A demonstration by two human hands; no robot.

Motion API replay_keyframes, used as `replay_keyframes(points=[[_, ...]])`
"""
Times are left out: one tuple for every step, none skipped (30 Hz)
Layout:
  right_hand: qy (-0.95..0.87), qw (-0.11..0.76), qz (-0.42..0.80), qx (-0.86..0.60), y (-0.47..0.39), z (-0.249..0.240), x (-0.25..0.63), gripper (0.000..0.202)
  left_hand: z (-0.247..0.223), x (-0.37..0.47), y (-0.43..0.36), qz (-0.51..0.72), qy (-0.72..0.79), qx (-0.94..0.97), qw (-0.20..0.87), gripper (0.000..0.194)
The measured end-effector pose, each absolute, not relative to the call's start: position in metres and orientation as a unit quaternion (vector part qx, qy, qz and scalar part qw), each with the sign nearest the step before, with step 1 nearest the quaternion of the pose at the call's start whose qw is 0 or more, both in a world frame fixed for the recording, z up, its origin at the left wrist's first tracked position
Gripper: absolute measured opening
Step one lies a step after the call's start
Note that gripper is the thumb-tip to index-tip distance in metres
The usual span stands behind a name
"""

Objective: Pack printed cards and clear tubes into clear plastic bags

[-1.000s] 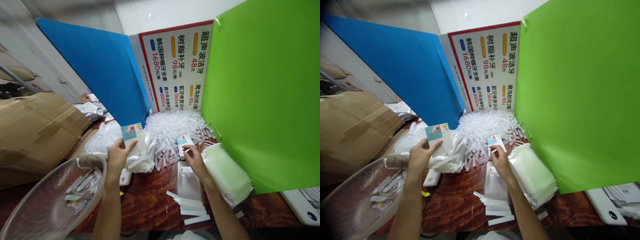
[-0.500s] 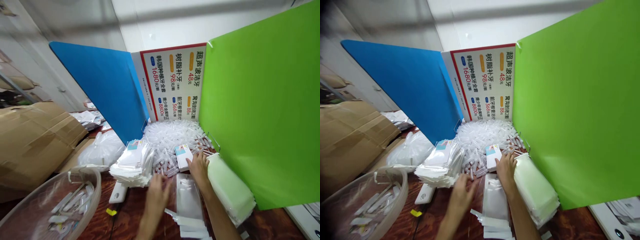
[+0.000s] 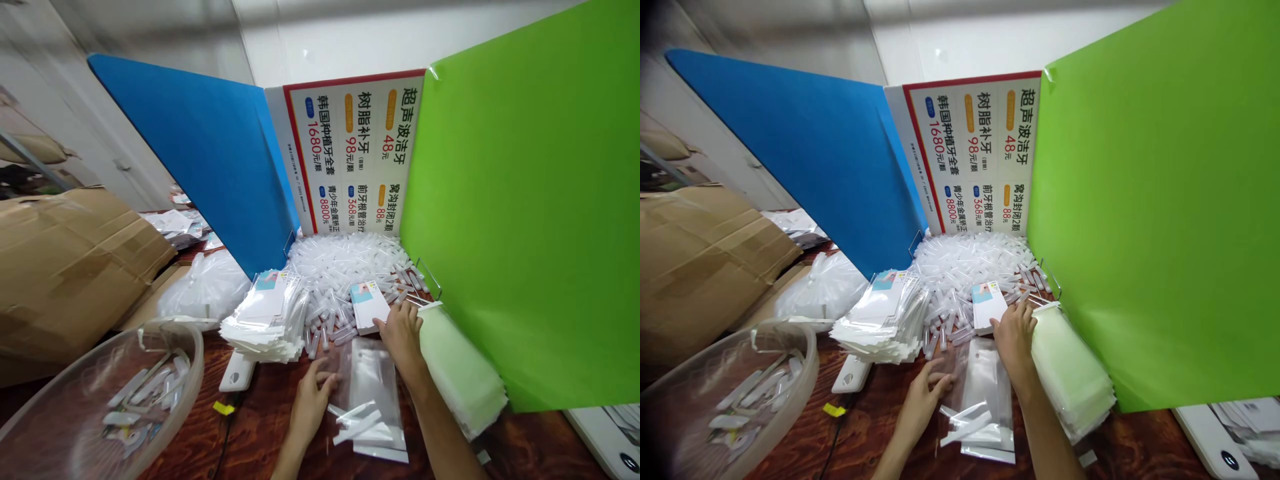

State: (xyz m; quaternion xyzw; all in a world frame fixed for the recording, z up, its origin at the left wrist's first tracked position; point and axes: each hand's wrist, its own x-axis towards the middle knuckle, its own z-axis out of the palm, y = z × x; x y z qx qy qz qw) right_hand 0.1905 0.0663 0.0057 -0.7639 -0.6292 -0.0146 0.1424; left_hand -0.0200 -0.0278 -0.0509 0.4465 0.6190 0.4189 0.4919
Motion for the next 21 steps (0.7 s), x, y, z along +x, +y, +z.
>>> replay_keyframes(points=[[-0.632, 0.141, -0.014, -0.762, 0.065, 0.006, 0.191, 0.036, -0.047, -0.021, -0.029, 0.42, 0.618, 0.441, 0.496, 0.046], [-0.633, 0.141, -0.012, -0.761, 0.065, 0.006, 0.192, 0.035, -0.043, -0.022, -0.031, 0.423, 0.622, 0.442, 0.489, 0.042], [-0.633, 0.143, -0.009, -0.761, 0.064, 0.006, 0.193, 0.033, -0.039, -0.023, -0.032, 0.426, 0.629, 0.448, 0.471, 0.037], [-0.633, 0.148, -0.005, -0.76, 0.064, 0.006, 0.194, 0.032, -0.036, -0.023, -0.034, 0.43, 0.638, 0.456, 0.446, 0.031], [-0.631, 0.156, 0.0, -0.76, 0.064, 0.005, 0.196, 0.03, -0.033, -0.023, -0.035, 0.435, 0.645, 0.463, 0.424, 0.027], [-0.627, 0.169, 0.005, -0.761, 0.065, 0.005, 0.197, 0.028, -0.03, -0.023, -0.035, 0.443, 0.648, 0.462, 0.412, 0.025], [-0.62, 0.19, 0.012, -0.761, 0.065, 0.004, 0.199, 0.025, -0.028, -0.023, -0.035, 0.453, 0.647, 0.451, 0.415, 0.025], [-0.611, 0.221, 0.024, -0.76, 0.065, 0.004, 0.201, 0.022, -0.027, -0.022, -0.035, 0.465, 0.641, 0.432, 0.432, 0.027], [-0.599, 0.262, 0.049, -0.756, 0.065, 0.005, 0.203, 0.018, -0.025, -0.021, -0.034, 0.475, 0.631, 0.41, 0.456, 0.031], [-0.585, 0.31, 0.09, -0.744, 0.065, 0.006, 0.205, 0.016, -0.023, -0.021, -0.033, 0.485, 0.622, 0.387, 0.477, 0.035], [-0.573, 0.361, 0.146, -0.721, 0.063, 0.007, 0.207, 0.017, -0.02, -0.021, -0.031, 0.493, 0.615, 0.367, 0.493, 0.039], [-0.561, 0.408, 0.207, -0.69, 0.061, 0.008, 0.209, 0.019, -0.016, -0.021, -0.029, 0.502, 0.611, 0.351, 0.502, 0.042], [-0.551, 0.446, 0.266, -0.653, 0.058, 0.01, 0.211, 0.022, -0.011, -0.021, -0.027, 0.514, 0.607, 0.336, 0.505, 0.045], [-0.543, 0.472, 0.312, -0.62, 0.053, 0.011, 0.213, 0.024, -0.005, -0.022, -0.025, 0.53, 0.601, 0.319, 0.506, 0.046], [-0.538, 0.489, 0.34, -0.596, 0.048, 0.013, 0.215, 0.024, 0.001, -0.022, -0.022, 0.551, 0.59, 0.301, 0.508, 0.047], [-0.537, 0.496, 0.351, -0.585, 0.041, 0.015, 0.217, 0.024, 0.008, -0.023, -0.02, 0.573, 0.575, 0.284, 0.511, 0.048], [-0.542, 0.492, 0.354, -0.582, 0.034, 0.017, 0.22, 0.023, 0.014, -0.023, -0.017, 0.594, 0.558, 0.269, 0.513, 0.049], [-0.555, 0.479, 0.355, -0.58, 0.027, 0.019, 0.222, 0.021, 0.02, -0.024, -0.014, 0.614, 0.543, 0.258, 0.511, 0.049], [-0.576, 0.458, 0.358, -0.575, 0.02, 0.02, 0.224, 0.02, 0.025, -0.024, -0.011, 0.632, 0.531, 0.253, 0.505, 0.05], [-0.6, 0.434, 0.366, -0.563, 0.012, 0.022, 0.226, 0.018, 0.028, -0.024, -0.008, 0.644, 0.527, 0.251, 0.495, 0.051], [-0.621, 0.414, 0.379, -0.548, 0.006, 0.023, 0.228, 0.017, 0.03, -0.024, -0.005, 0.65, 0.529, 0.252, 0.484, 0.051]])
